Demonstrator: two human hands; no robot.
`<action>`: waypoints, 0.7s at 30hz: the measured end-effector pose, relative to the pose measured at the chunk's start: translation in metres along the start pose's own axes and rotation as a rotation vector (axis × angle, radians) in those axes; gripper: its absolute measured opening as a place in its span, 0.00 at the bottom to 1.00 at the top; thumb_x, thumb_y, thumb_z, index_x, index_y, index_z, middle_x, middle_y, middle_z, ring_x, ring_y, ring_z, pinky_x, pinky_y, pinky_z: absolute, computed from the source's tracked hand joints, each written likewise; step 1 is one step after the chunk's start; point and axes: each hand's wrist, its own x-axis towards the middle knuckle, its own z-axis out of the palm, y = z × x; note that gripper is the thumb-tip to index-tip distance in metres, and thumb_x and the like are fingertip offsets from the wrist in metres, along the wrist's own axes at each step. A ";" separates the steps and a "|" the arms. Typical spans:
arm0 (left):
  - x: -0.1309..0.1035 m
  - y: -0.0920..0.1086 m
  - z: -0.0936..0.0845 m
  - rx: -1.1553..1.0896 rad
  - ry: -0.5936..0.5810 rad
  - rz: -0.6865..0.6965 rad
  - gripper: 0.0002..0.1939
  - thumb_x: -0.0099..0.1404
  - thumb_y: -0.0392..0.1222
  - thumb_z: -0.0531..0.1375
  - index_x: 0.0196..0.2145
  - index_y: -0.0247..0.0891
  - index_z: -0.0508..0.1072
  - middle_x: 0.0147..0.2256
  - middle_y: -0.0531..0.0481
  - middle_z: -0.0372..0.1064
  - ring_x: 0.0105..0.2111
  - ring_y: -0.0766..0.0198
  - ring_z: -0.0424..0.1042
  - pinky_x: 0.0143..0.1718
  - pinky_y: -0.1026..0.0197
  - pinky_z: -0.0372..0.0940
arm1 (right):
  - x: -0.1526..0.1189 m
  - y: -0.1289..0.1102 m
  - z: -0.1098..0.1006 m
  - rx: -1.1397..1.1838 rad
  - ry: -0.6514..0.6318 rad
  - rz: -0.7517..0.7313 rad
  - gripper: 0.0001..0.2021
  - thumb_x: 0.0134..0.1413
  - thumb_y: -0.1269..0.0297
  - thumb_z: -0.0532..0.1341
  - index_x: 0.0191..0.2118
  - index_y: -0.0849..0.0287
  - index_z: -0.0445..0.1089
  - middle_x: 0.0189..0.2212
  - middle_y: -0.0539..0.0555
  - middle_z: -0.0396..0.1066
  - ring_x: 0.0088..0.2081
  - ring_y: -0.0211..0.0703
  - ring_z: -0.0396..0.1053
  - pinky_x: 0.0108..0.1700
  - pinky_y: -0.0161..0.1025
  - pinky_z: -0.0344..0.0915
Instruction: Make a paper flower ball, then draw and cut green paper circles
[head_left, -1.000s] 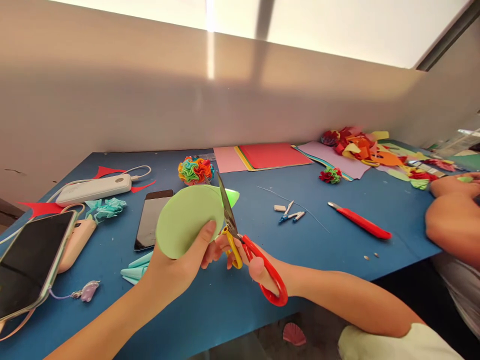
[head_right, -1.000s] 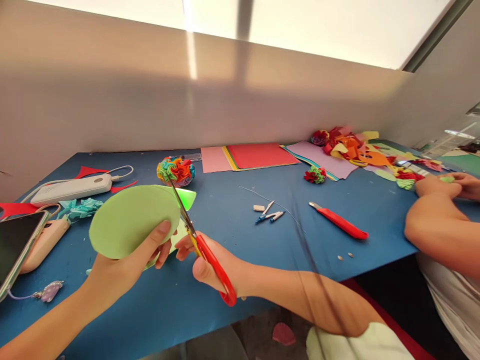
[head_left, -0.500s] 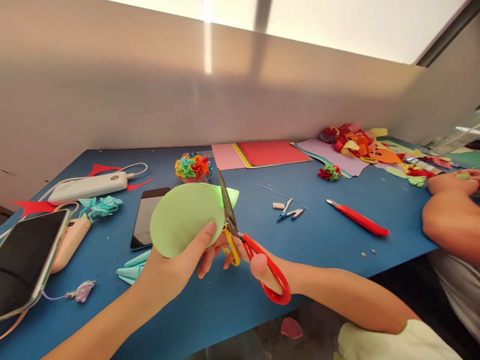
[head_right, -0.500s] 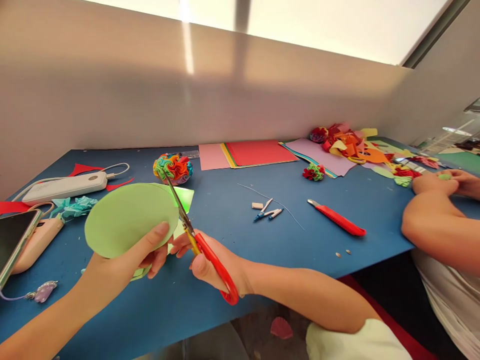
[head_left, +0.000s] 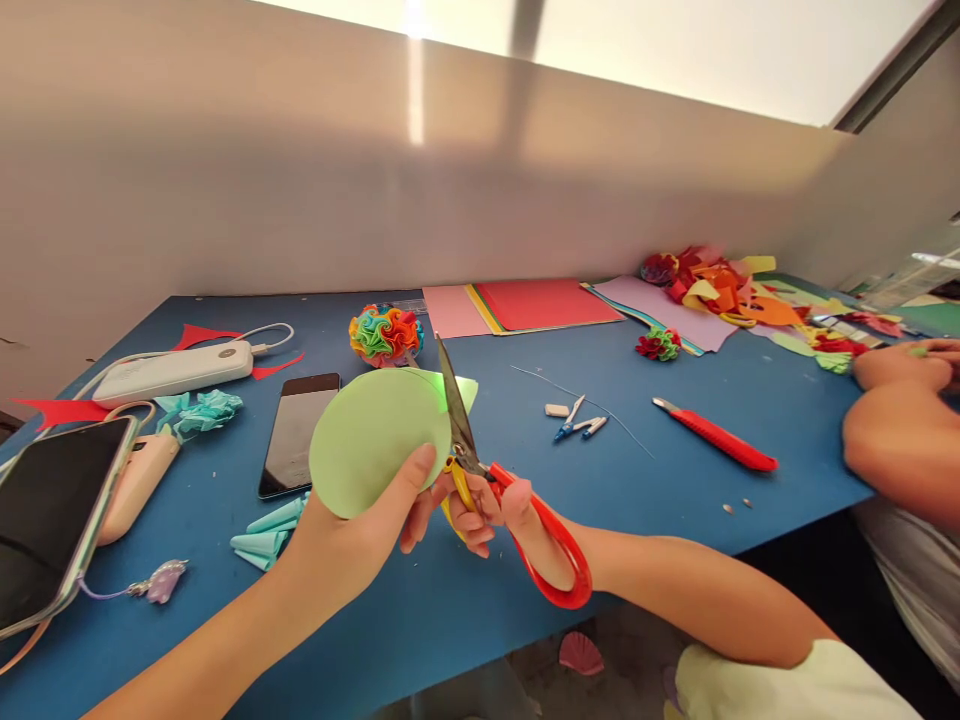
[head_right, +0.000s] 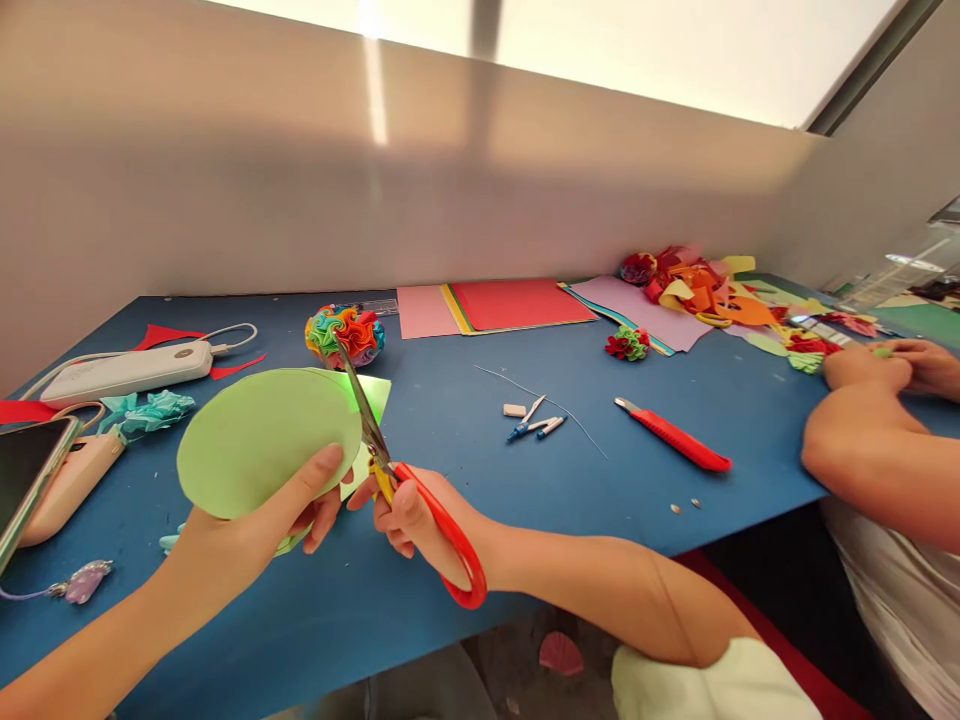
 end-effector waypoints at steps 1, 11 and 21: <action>0.000 0.000 0.000 -0.004 -0.003 -0.004 0.23 0.67 0.49 0.52 0.16 0.38 0.62 0.12 0.57 0.57 0.15 0.72 0.56 0.19 0.69 0.55 | 0.000 0.000 0.000 0.008 0.006 0.009 0.41 0.38 0.21 0.44 0.38 0.58 0.61 0.26 0.46 0.48 0.25 0.34 0.45 0.27 0.36 0.51; 0.002 -0.005 -0.004 -0.082 -0.043 -0.038 0.20 0.64 0.52 0.54 0.20 0.38 0.65 0.13 0.56 0.58 0.15 0.71 0.57 0.20 0.68 0.58 | -0.005 0.000 -0.002 0.002 0.028 0.035 0.40 0.42 0.24 0.47 0.42 0.59 0.65 0.24 0.45 0.48 0.24 0.32 0.43 0.26 0.34 0.48; 0.004 -0.003 -0.007 -0.125 -0.050 -0.067 0.18 0.62 0.55 0.55 0.22 0.39 0.66 0.11 0.56 0.58 0.13 0.70 0.56 0.17 0.68 0.56 | -0.008 0.004 -0.003 -0.070 0.096 0.030 0.37 0.45 0.25 0.45 0.35 0.59 0.62 0.20 0.43 0.48 0.21 0.31 0.46 0.21 0.32 0.48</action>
